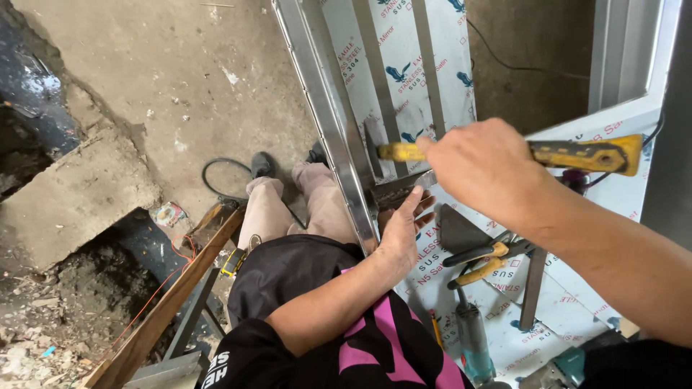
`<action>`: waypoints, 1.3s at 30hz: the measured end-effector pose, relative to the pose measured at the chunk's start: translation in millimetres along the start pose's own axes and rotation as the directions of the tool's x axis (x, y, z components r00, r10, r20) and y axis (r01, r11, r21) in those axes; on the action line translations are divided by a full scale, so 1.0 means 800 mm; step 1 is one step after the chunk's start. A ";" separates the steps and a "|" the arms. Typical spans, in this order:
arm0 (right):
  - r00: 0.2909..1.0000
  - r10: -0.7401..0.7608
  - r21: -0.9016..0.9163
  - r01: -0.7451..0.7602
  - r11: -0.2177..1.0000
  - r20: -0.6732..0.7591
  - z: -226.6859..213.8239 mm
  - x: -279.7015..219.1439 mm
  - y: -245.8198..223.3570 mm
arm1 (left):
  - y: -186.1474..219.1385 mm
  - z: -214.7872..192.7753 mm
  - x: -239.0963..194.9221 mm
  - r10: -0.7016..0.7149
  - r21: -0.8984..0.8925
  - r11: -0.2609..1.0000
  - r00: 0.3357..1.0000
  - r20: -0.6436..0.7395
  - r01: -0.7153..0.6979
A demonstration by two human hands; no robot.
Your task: The person is assembling or repairing a metal cabinet, using a hammer to fit metal pieces and joints together.
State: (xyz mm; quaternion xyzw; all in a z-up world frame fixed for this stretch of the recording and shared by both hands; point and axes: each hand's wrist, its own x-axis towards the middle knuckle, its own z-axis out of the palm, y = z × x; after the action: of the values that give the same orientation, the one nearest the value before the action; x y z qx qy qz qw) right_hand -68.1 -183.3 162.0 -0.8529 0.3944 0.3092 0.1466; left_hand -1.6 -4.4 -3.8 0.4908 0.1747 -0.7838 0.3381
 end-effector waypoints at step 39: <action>0.682 0.006 0.680 -0.728 -0.091 0.731 0.064 -0.027 -0.010 | -0.009 -0.004 -0.008 -0.006 0.136 0.991 0.997 -0.082 0.018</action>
State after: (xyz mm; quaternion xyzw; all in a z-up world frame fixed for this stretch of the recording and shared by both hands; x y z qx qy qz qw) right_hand -94.0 -140.1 136.4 -0.2297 0.6668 0.1956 0.6814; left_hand -2.9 5.2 -0.1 0.5434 0.1371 -0.7752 0.2915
